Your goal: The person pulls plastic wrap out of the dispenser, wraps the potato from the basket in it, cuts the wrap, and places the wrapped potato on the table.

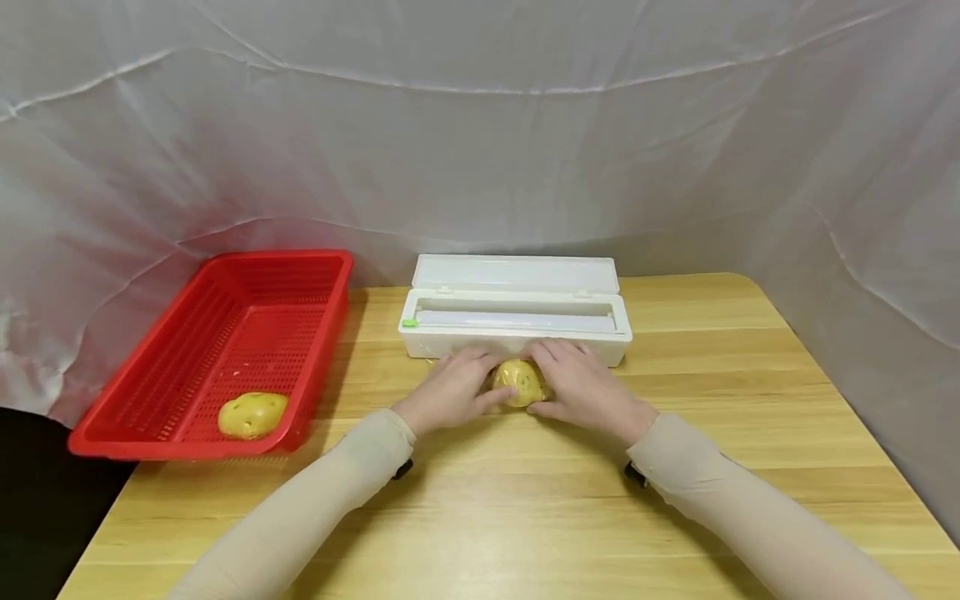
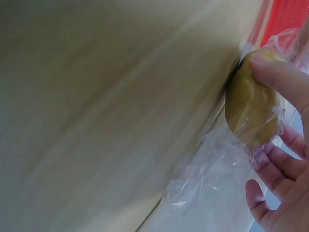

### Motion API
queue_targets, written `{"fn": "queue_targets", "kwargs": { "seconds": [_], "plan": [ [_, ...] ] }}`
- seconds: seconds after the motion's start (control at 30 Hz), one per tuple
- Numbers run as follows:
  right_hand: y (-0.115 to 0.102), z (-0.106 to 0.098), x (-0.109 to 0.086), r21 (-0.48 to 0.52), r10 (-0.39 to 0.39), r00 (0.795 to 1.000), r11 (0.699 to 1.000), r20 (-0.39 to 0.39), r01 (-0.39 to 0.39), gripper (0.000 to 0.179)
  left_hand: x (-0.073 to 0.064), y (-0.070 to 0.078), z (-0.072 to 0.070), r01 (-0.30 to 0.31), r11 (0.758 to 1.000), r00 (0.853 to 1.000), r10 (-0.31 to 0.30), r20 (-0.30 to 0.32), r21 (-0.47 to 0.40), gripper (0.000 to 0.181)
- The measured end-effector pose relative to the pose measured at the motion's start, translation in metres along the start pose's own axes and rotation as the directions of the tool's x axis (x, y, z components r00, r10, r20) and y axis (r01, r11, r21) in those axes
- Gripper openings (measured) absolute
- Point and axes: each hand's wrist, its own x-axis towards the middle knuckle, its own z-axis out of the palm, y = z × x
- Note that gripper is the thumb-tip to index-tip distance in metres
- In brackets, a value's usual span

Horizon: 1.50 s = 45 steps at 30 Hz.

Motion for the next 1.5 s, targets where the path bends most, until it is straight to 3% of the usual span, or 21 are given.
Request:
{"fn": "queue_targets", "kwargs": {
  "seconds": [0.17,0.27,0.43,0.83,1.13,1.27,1.5],
  "plan": [
    [0.003,-0.002,0.000,0.006,0.029,1.000,1.000,0.007,-0.029,0.073,-0.002,0.000,0.001,0.006,0.999,0.999,-0.008,-0.044,-0.042,0.066],
    [0.005,-0.003,0.000,0.009,0.037,0.999,0.999,0.015,-0.037,0.074,-0.003,0.001,0.001,-0.031,1.000,0.996,0.031,-0.081,-0.001,0.073],
    [0.006,-0.005,0.001,0.037,0.040,0.999,0.998,0.024,-0.041,0.072,0.001,0.003,-0.002,-0.070,0.994,0.989,0.081,-0.124,0.087,0.068],
    [0.010,-0.009,0.004,0.103,0.038,0.995,0.994,0.089,-0.047,0.063,0.006,0.000,-0.009,-0.067,0.997,0.996,0.070,-0.063,0.040,0.064],
    [0.015,-0.012,0.004,0.154,0.036,0.985,0.986,0.168,-0.062,0.061,0.006,0.004,-0.012,-0.009,1.000,1.000,0.009,0.006,0.013,0.061],
    [0.015,-0.010,0.004,0.169,0.035,0.987,0.984,0.158,-0.062,0.060,0.003,0.005,-0.006,0.017,1.000,1.000,-0.017,-0.004,0.023,0.061],
    [0.012,-0.010,0.002,0.102,0.020,0.996,0.994,0.083,-0.028,0.067,-0.005,0.006,-0.002,0.043,0.990,0.997,-0.035,-0.066,0.135,0.063]
  ]
}}
